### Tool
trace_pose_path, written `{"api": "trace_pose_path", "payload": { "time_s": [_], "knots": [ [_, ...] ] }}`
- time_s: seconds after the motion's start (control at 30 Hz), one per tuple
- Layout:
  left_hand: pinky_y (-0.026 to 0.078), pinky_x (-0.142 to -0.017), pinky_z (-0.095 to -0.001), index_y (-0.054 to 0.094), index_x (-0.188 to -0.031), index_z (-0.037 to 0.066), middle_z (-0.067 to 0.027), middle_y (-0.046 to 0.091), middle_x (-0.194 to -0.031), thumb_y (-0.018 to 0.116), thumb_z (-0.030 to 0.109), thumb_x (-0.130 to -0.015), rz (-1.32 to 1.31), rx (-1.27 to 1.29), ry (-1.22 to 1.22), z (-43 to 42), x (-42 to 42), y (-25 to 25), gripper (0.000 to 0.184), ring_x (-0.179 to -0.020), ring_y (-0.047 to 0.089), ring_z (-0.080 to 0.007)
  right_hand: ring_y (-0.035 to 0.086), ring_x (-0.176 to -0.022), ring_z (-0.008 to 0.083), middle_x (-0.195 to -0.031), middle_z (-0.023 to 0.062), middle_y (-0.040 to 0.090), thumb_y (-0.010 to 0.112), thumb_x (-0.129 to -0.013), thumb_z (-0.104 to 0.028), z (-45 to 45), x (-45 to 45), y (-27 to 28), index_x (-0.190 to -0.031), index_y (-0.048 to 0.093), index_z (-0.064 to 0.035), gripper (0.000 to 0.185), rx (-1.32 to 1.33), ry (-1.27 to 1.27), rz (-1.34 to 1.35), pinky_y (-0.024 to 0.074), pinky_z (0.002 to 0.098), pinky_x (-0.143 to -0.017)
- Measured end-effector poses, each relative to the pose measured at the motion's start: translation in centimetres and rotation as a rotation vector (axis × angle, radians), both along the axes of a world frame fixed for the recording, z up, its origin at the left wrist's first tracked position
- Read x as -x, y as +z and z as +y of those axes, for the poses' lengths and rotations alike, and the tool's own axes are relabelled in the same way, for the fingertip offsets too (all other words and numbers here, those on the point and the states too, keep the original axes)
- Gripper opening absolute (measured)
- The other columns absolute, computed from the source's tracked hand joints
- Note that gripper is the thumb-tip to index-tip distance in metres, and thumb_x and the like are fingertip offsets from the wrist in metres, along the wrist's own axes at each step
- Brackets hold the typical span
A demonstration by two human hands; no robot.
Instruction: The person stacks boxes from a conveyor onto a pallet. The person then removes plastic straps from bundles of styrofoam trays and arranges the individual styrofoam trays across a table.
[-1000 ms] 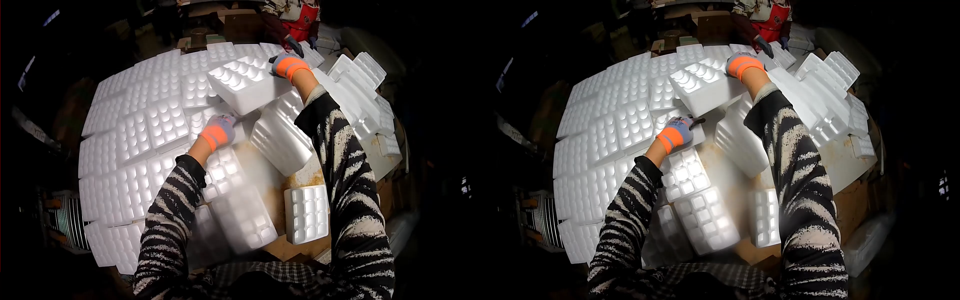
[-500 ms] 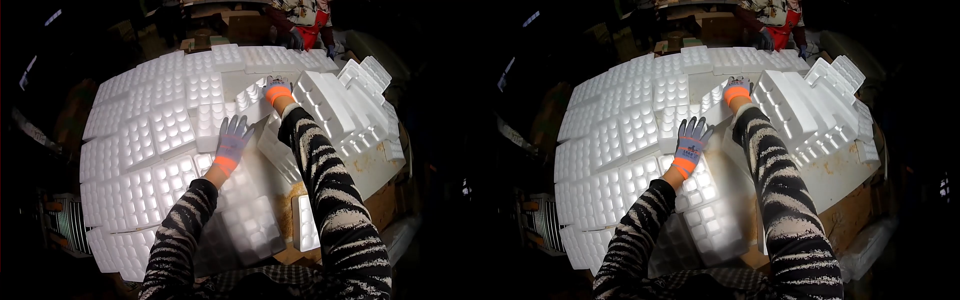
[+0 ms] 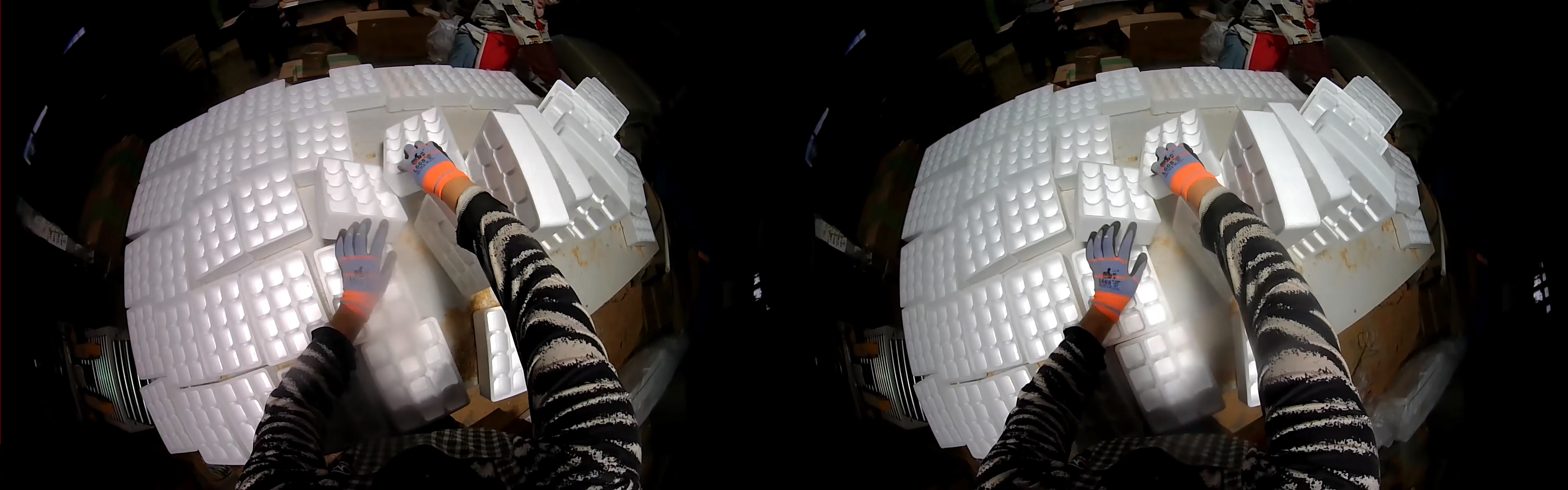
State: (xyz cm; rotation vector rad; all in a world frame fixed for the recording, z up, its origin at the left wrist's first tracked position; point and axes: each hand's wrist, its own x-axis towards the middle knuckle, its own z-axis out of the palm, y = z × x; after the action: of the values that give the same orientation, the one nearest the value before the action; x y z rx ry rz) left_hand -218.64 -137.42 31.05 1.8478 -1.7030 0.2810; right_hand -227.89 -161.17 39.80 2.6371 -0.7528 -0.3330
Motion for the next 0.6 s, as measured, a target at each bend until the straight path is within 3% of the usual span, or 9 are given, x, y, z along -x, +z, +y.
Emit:
{"api": "trace_pose_path", "payload": {
  "time_s": [0.07, 0.17, 0.27, 0.37, 0.4, 0.53, 0.6],
  "knots": [
    [0.011, -0.118, -0.0576, 0.050, -0.142, 0.018, -0.0159, 0.042, -0.146, 0.070, 0.034, -0.081, -0.116, -0.158, 0.092, -2.4, -2.7, 2.4, 0.067, -0.139, 0.032, -0.0368, 0.059, -0.114, 0.0263, -0.121, 0.0066, 0.061, 0.058, -0.089, -0.015, -0.8, 0.2, -0.5, -0.110, 0.070, -0.0200, 0.024, -0.001, -0.014, 0.083, 0.0478, 0.0387, -0.092],
    [0.017, -0.117, -0.0556, 0.056, -0.136, 0.022, -0.0109, 0.054, -0.134, 0.071, 0.034, -0.080, -0.430, -0.533, 0.136, -6.4, -5.7, 2.9, 0.059, -0.131, 0.045, -0.0316, 0.061, -0.114, 0.0256, -0.121, 0.0057, 0.064, 0.058, -0.089, -0.014, -1.3, 0.1, -0.5, -0.109, 0.072, -0.0204, 0.025, -0.054, 0.007, 0.029, 0.0492, 0.0377, -0.092],
    [0.024, -0.115, -0.0522, 0.060, -0.132, 0.024, -0.0088, 0.059, -0.126, 0.071, 0.033, -0.081, -0.204, -0.620, 0.056, -7.4, -7.1, 2.6, 0.053, -0.122, 0.054, -0.0288, 0.063, -0.112, 0.0251, -0.120, 0.0054, 0.066, 0.058, -0.089, -0.014, -1.9, -0.3, -0.9, -0.107, 0.073, -0.0203, 0.024, -0.039, -0.019, 0.048, 0.0507, 0.0377, -0.090],
    [0.029, -0.111, -0.0484, 0.060, -0.132, 0.025, -0.0087, 0.060, -0.124, 0.070, 0.032, -0.083, -0.166, -0.673, 0.064, -7.0, -7.8, 2.4, 0.050, -0.117, 0.058, -0.0274, 0.064, -0.111, 0.0261, -0.119, 0.0058, 0.067, 0.058, -0.089, -0.014, -2.3, -0.2, -0.5, -0.108, 0.073, -0.0199, 0.025, -0.098, -0.022, -0.001, 0.0516, 0.0383, -0.089],
    [0.030, -0.110, -0.0466, 0.065, -0.124, 0.024, -0.0083, 0.062, -0.117, 0.067, 0.029, -0.085, -0.249, -0.604, 0.054, -7.2, -8.6, -0.3, 0.039, -0.112, 0.060, -0.0260, 0.064, -0.111, 0.0258, -0.119, 0.0058, 0.067, 0.058, -0.089, -0.014, -2.3, -0.3, -0.7, -0.108, 0.073, -0.0201, 0.025, -0.089, -0.014, -0.001, 0.0515, 0.0383, -0.089],
    [0.030, -0.110, -0.0472, 0.073, -0.102, 0.022, -0.0066, 0.065, -0.108, 0.058, 0.019, -0.090, -0.283, -0.522, 0.073, -7.1, -8.9, -1.9, 0.020, -0.108, 0.060, -0.0259, 0.064, -0.111, 0.0244, -0.121, 0.0051, 0.067, 0.059, -0.088, -0.015, -2.1, -0.3, -2.0, -0.106, 0.073, -0.0208, 0.024, 0.026, 0.117, -0.021, 0.0513, 0.0385, -0.087],
    [0.028, -0.112, -0.0478, 0.071, -0.105, 0.019, -0.0061, 0.065, -0.109, 0.059, 0.022, -0.088, -0.224, -0.507, 0.069, -6.9, -8.5, -2.1, 0.021, -0.109, 0.059, -0.0259, 0.064, -0.112, 0.0231, -0.125, 0.0051, 0.065, 0.059, -0.088, -0.015, -1.8, -0.5, -2.0, -0.107, 0.072, -0.0226, 0.025, 0.044, 0.181, -0.039, 0.0492, 0.0389, -0.089]
  ]
}}
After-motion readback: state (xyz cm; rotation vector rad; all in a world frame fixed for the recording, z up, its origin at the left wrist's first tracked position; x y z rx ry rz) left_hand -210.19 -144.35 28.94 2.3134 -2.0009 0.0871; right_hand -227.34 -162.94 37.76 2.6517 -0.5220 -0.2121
